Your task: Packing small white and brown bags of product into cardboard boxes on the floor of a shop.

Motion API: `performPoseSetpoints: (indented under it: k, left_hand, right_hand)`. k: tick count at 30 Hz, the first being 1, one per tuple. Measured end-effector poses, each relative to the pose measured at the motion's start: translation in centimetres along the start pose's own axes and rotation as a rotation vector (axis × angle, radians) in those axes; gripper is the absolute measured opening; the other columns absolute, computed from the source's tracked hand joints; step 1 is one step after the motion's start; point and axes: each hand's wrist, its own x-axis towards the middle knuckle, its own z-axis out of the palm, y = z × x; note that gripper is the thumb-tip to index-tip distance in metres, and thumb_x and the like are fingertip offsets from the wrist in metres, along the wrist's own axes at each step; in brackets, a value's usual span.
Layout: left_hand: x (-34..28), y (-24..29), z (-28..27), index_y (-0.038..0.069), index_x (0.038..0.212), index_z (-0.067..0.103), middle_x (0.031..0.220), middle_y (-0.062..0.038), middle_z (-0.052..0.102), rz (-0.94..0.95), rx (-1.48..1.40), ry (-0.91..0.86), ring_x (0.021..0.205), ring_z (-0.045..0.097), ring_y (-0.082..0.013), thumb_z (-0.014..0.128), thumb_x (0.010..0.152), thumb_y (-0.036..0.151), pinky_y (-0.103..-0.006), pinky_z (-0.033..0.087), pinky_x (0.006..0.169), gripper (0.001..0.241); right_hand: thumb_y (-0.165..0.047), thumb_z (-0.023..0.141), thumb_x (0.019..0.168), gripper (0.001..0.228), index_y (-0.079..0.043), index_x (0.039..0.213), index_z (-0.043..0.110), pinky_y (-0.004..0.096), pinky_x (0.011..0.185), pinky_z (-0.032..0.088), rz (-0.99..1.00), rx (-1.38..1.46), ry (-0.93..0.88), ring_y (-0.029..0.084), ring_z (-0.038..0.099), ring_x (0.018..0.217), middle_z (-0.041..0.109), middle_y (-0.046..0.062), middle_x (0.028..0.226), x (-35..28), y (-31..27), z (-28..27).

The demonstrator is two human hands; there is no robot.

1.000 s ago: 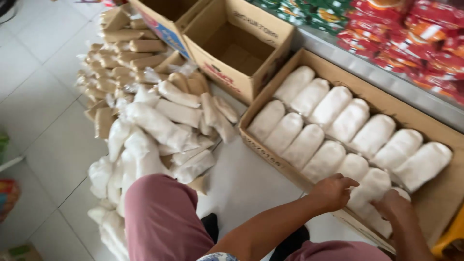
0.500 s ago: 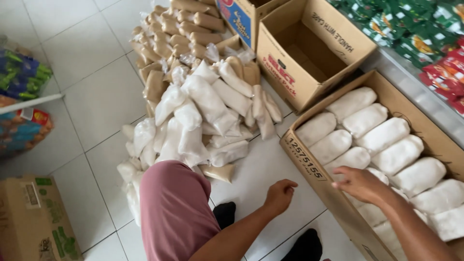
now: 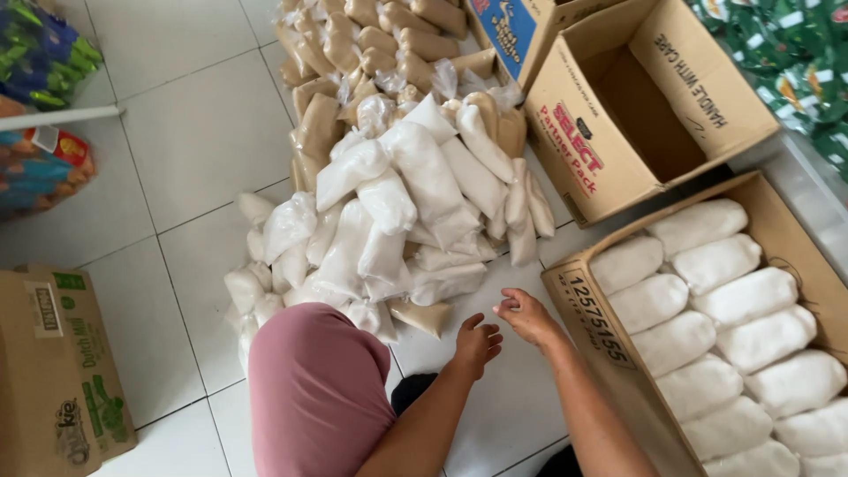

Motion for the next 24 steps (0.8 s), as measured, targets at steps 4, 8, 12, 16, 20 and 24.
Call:
performPoseSetpoints:
  k: [4, 8, 12, 16, 20, 24]
  left_hand:
    - [1.4, 0.7, -0.5, 0.018, 0.158, 0.033, 0.132, -0.008, 0.064, -0.039, -0.139, 0.017, 0.106, 0.066, -0.0223, 0.055, 0.095, 0.011, -0.0359, 0.056, 0.090, 0.067]
    - [2.8, 0.7, -1.1, 0.021, 0.160, 0.030, 0.137, -0.007, 0.062, -0.059, -0.217, 0.032, 0.107, 0.065, -0.0229, 0.049, 0.095, 0.011, -0.0363, 0.055, 0.091, 0.068]
    - [3.2, 0.7, -1.5, 0.022, 0.160, 0.029, 0.137, -0.007, 0.062, -0.083, -0.219, 0.057, 0.107, 0.064, -0.0222, 0.048, 0.096, 0.011, -0.0355, 0.055, 0.091, 0.068]
    - [2.7, 0.6, -1.6, 0.022, 0.160, 0.029, 0.136, -0.006, 0.063, -0.099, -0.193, 0.071, 0.106, 0.065, -0.0214, 0.050, 0.096, 0.011, -0.0347, 0.055, 0.091, 0.068]
    - [2.2, 0.1, -1.4, 0.021, 0.160, 0.029, 0.132, -0.007, 0.065, -0.102, -0.163, 0.085, 0.103, 0.065, -0.0206, 0.053, 0.096, 0.014, -0.0342, 0.055, 0.087, 0.068]
    - [1.9, -0.6, -1.2, 0.018, 0.158, 0.030, 0.125, -0.008, 0.065, -0.098, -0.142, 0.138, 0.098, 0.065, -0.0199, 0.056, 0.098, 0.018, -0.0342, 0.056, 0.082, 0.065]
  right_hand:
    - [-0.033, 0.072, 0.090, 0.076, -0.015, 0.156, 0.040, 0.042, 0.102, 0.056, 0.085, 0.076, 0.000, 0.027, 0.059, 0.132, 0.054, 0.010, 0.150, 2.6, -1.3, 2.0]
    - [-0.028, 0.073, 0.089, 0.086, -0.017, 0.160, 0.028, 0.042, 0.109, 0.046, 0.071, 0.117, 0.046, 0.030, 0.050, 0.140, 0.042, 0.009, 0.161, 5.1, -2.7, 3.6]
    - [-0.016, 0.078, 0.086, 0.093, -0.013, 0.162, 0.025, 0.039, 0.115, 0.037, -0.043, 0.284, 0.056, 0.029, 0.039, 0.146, 0.039, 0.014, 0.161, 8.3, -2.2, 5.8]
    - [-0.010, 0.080, 0.078, 0.091, -0.009, 0.155, 0.032, 0.038, 0.107, 0.048, -0.010, 0.465, 0.097, 0.026, 0.055, 0.132, 0.052, 0.014, 0.149, 8.5, -2.2, 6.7]
    - [-0.015, 0.083, 0.079, 0.061, -0.002, 0.134, 0.060, 0.038, 0.097, 0.053, 0.040, 0.269, 0.093, 0.027, 0.067, 0.112, 0.071, 0.015, 0.124, 7.5, -0.7, 6.3]
    - [-0.027, 0.081, 0.085, 0.047, -0.003, 0.121, 0.065, 0.036, 0.091, 0.054, 0.056, 0.184, 0.114, 0.024, 0.067, 0.100, 0.073, 0.012, 0.110, 5.4, 0.7, 6.3]
